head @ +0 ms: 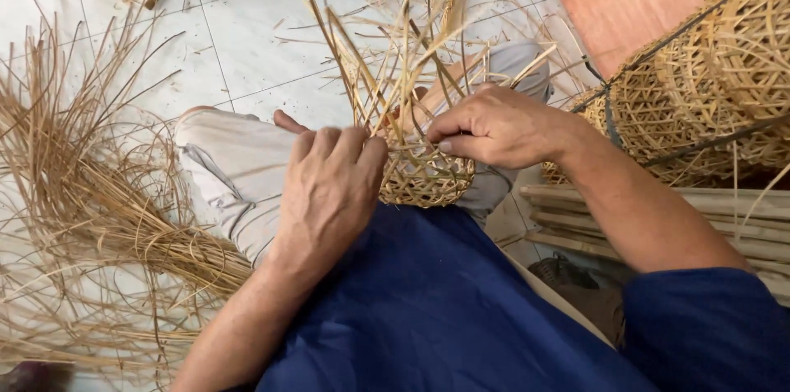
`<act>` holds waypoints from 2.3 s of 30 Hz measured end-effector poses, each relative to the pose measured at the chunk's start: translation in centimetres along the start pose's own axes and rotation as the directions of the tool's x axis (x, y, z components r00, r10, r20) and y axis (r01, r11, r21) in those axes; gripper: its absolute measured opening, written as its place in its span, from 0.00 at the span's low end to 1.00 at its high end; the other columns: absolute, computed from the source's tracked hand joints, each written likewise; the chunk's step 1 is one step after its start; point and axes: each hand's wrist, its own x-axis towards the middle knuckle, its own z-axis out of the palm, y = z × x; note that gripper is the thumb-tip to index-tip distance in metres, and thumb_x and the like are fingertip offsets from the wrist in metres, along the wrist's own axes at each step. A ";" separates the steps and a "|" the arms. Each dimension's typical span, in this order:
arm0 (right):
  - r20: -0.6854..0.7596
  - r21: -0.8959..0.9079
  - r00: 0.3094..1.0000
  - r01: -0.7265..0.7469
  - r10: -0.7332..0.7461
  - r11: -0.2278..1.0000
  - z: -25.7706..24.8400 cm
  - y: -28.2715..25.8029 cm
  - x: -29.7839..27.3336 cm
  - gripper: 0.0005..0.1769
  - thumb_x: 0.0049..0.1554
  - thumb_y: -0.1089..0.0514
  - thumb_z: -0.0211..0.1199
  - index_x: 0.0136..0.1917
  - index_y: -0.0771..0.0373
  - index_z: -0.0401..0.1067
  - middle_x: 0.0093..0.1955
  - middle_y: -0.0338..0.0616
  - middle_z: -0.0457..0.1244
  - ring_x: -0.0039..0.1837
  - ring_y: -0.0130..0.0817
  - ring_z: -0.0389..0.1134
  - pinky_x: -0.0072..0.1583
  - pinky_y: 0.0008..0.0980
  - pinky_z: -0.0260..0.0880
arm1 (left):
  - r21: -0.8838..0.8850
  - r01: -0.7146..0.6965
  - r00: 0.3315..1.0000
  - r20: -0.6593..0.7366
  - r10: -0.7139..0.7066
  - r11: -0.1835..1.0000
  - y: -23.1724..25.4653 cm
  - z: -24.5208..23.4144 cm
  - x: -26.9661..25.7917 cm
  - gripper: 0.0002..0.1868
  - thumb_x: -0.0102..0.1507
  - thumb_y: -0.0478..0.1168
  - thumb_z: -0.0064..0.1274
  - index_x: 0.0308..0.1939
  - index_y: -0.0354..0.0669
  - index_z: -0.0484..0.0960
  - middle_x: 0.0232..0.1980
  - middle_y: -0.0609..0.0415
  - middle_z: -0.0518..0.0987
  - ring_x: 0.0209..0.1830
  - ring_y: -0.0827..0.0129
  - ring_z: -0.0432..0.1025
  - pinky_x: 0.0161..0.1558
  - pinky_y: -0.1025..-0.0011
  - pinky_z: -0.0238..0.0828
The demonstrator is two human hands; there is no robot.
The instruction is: Weaving thin bamboo or wood strips together to construct a basket
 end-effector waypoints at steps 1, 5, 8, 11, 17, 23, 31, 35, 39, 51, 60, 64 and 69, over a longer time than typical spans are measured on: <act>-0.003 0.002 1.000 -0.002 0.002 1.000 0.1 0.3 -0.2 0.14 0.64 0.60 0.56 0.39 0.54 0.79 0.22 0.34 0.61 0.25 0.29 0.62 0.37 0.28 0.66 | -0.001 -0.004 1.000 0.001 0.004 1.000 0.2 -0.2 -0.2 0.08 0.70 0.41 0.43 0.37 0.51 0.75 0.38 0.55 0.73 0.41 0.56 0.73 0.45 0.61 0.68; -0.033 -0.033 0.999 0.035 -0.036 0.999 0.5 0.5 0.1 0.15 0.65 0.62 0.56 0.38 0.56 0.78 0.20 0.32 0.60 0.22 0.28 0.60 0.33 0.25 0.64 | -0.079 0.011 0.995 0.104 -0.003 0.997 0.6 -0.5 -0.6 0.07 0.69 0.41 0.41 0.39 0.52 0.74 0.34 0.57 0.70 0.36 0.55 0.75 0.33 0.62 0.69; -0.034 -0.023 0.996 0.082 -0.082 0.996 0.6 0.5 0.0 0.13 0.65 0.62 0.56 0.40 0.57 0.78 0.22 0.33 0.61 0.21 0.26 0.60 0.32 0.24 0.64 | -0.233 0.055 0.996 0.076 -0.038 0.971 0.3 -0.2 0.4 0.05 0.67 0.38 0.47 0.43 0.47 0.78 0.38 0.52 0.73 0.36 0.51 0.76 0.33 0.61 0.73; -0.015 -0.015 0.993 0.113 -0.113 0.993 0.4 0.9 -0.2 0.13 0.65 0.62 0.55 0.43 0.57 0.79 0.25 0.34 0.64 0.23 0.25 0.60 0.33 0.23 0.65 | -0.358 0.053 0.998 0.000 -0.057 0.932 -0.7 1.0 1.0 0.08 0.67 0.38 0.53 0.50 0.47 0.82 0.44 0.51 0.76 0.38 0.52 0.78 0.36 0.61 0.76; 0.012 -0.011 0.990 0.144 -0.144 0.990 0.6 1.1 -0.5 0.14 0.66 0.61 0.53 0.43 0.56 0.78 0.29 0.36 0.65 0.26 0.24 0.61 0.34 0.22 0.65 | -0.565 -0.003 0.999 -0.041 -0.025 0.825 -1.7 2.0 1.7 0.12 0.69 0.34 0.49 0.48 0.48 0.88 0.50 0.48 0.78 0.34 0.62 0.75 0.34 0.67 0.74; -0.006 0.046 0.992 0.125 -0.125 0.991 0.9 2.1 -0.6 0.14 0.65 0.61 0.53 0.41 0.57 0.77 0.29 0.35 0.63 0.25 0.24 0.59 0.33 0.25 0.62 | -0.511 -0.151 0.984 0.002 0.177 0.846 -3.3 3.0 3.3 0.12 0.67 0.33 0.49 0.48 0.51 0.86 0.57 0.49 0.76 0.32 0.66 0.75 0.31 0.71 0.75; 0.018 0.132 1.000 0.018 -0.021 0.991 0.7 4.8 -0.6 0.14 0.66 0.62 0.53 0.46 0.57 0.79 0.27 0.35 0.63 0.25 0.25 0.59 0.36 0.26 0.65 | -0.383 -0.207 0.953 0.130 0.274 0.900 -3.1 1.2 4.8 0.09 0.68 0.33 0.46 0.43 0.46 0.82 0.43 0.55 0.78 0.25 0.67 0.77 0.25 0.74 0.74; 0.013 0.042 0.996 0.091 -0.092 0.995 0.6 3.8 -1.1 0.12 0.64 0.62 0.53 0.45 0.57 0.78 0.28 0.35 0.60 0.26 0.25 0.56 0.35 0.27 0.62 | -0.417 -0.186 0.957 0.129 0.261 0.890 -2.9 1.8 4.3 0.12 0.68 0.38 0.47 0.51 0.51 0.83 0.55 0.53 0.76 0.31 0.65 0.78 0.29 0.71 0.79; -0.011 0.061 0.990 0.141 -0.141 0.988 1.1 3.6 -1.4 0.12 0.64 0.63 0.54 0.46 0.57 0.79 0.26 0.34 0.61 0.24 0.25 0.57 0.33 0.25 0.62 | -0.475 -0.168 0.968 0.086 0.235 0.864 -2.6 2.5 4.9 0.14 0.69 0.37 0.46 0.53 0.49 0.85 0.60 0.50 0.76 0.36 0.61 0.81 0.31 0.71 0.81; -0.074 -0.032 0.985 0.157 -0.159 0.987 1.4 1.9 -1.1 0.15 0.64 0.57 0.58 0.34 0.52 0.70 0.24 0.31 0.58 0.28 0.27 0.62 0.41 0.34 0.65 | -0.544 -0.183 0.963 0.069 0.261 0.819 -3.1 1.8 4.4 0.10 0.69 0.41 0.53 0.31 0.51 0.77 0.38 0.61 0.75 0.28 0.61 0.78 0.29 0.68 0.76; -0.078 -0.120 0.988 0.120 -0.130 0.986 2.5 2.5 -0.9 0.17 0.66 0.54 0.56 0.34 0.51 0.67 0.25 0.30 0.55 0.32 0.32 0.62 0.50 0.43 0.62 | -0.462 -0.152 0.956 0.156 0.249 0.874 -2.8 1.8 4.2 0.12 0.67 0.43 0.53 0.28 0.54 0.75 0.33 0.64 0.72 0.24 0.66 0.76 0.27 0.71 0.75; -0.100 -0.045 0.985 0.139 -0.143 0.989 2.1 1.9 -0.9 0.17 0.65 0.55 0.57 0.33 0.52 0.68 0.24 0.32 0.57 0.31 0.34 0.64 0.48 0.42 0.64 | -0.438 -0.108 0.951 0.217 0.222 0.892 -1.5 -0.4 4.2 0.06 0.65 0.37 0.51 0.33 0.52 0.76 0.40 0.62 0.76 0.27 0.65 0.78 0.30 0.69 0.78; -0.088 -0.088 0.986 0.136 -0.144 0.987 2.1 2.3 -0.9 0.14 0.66 0.55 0.55 0.39 0.53 0.74 0.27 0.31 0.59 0.34 0.32 0.63 0.53 0.43 0.64 | -0.388 0.064 0.968 0.250 0.039 0.919 -1.0 1.1 2.3 0.09 0.69 0.43 0.51 0.33 0.54 0.78 0.36 0.62 0.74 0.28 0.64 0.78 0.28 0.70 0.76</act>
